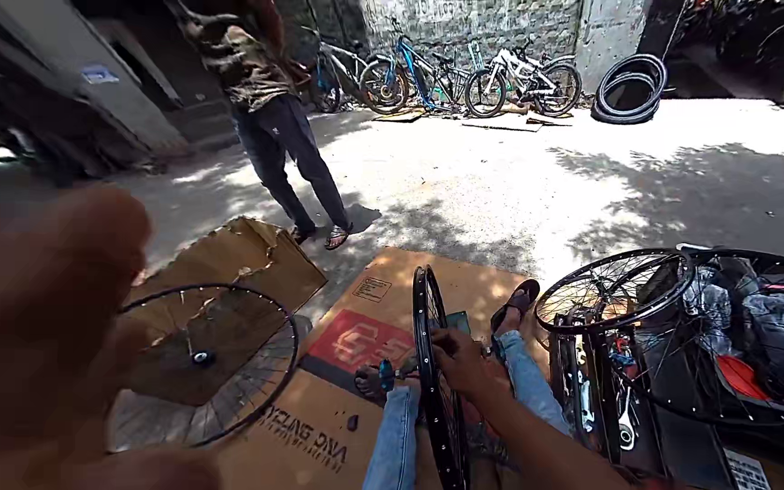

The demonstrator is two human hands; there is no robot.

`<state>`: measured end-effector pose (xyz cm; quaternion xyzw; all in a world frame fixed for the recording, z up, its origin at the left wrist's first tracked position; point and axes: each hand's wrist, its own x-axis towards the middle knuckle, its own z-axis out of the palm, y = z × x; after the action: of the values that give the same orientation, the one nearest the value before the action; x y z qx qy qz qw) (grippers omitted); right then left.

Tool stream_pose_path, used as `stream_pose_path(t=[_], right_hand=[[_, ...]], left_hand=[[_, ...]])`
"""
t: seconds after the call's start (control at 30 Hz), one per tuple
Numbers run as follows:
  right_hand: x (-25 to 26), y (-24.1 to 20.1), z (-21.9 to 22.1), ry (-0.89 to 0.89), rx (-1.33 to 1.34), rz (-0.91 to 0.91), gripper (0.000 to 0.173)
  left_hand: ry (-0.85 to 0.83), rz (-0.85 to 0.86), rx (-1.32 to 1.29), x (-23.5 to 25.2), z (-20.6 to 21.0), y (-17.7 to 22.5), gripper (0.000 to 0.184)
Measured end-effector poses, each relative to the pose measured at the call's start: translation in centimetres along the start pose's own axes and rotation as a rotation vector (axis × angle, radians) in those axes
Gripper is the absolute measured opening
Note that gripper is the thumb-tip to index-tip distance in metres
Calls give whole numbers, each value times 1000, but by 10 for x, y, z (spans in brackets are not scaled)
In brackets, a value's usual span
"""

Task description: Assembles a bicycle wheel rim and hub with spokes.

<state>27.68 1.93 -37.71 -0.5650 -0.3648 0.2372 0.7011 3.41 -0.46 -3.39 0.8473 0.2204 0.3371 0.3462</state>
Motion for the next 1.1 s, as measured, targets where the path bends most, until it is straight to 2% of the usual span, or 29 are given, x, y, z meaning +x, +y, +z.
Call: stream_pose_path(t=[0.03, 0.07, 0.13, 0.17, 0.23, 0.33, 0.47, 0.57, 0.63, 0.73, 0.8, 0.9, 0.97, 1.03, 1.1], right_hand=[[-1, 2, 0, 3, 8, -16, 19], [-1, 3, -1, 3, 13, -33, 18], [-7, 5, -4, -3, 14, -43, 16], [-11, 7, -7, 7, 9, -51, 16], [-11, 9, -2, 37, -3, -116, 16], [-8, 7, 7, 125, -76, -199, 17], [-15, 7, 23, 266, -107, -245, 12], [-34, 14, 36, 278, -154, -292, 16], [-38, 17, 34, 164, -135, -302, 15], [-37, 23, 2, -116, -16, -255, 19], [-42, 27, -18, -146, 10, -257, 19], [-50, 28, -18, 16, 277, -195, 20], [-50, 24, -16, 140, 412, -116, 31], [-41, 24, -13, 215, 393, -96, 38], [-30, 31, -9, 262, 296, -127, 35]], left_hand=[[-69, -86, 40, 5, 42, -35, 74], [-74, -161, 36, 3, 80, -76, 79], [-15, -344, -56, -12, 144, -144, 73], [0, -420, -111, -17, 169, -166, 69], [34, -496, -108, -12, 203, -193, 62], [138, -464, -65, 6, 231, -206, 49], [310, -407, -309, 1, 239, -214, 35], [344, -381, -253, -20, 234, -218, 36], [326, -388, -257, -31, 227, -220, 35], [242, -398, -331, -44, 218, -227, 37], [142, -401, -379, -43, 217, -223, 46], [125, -429, -377, -29, 227, -212, 51], [193, -512, -333, -18, 234, -206, 43], [232, -537, -234, -8, 233, -206, 35], [232, -534, -150, -1, 232, -207, 34]])
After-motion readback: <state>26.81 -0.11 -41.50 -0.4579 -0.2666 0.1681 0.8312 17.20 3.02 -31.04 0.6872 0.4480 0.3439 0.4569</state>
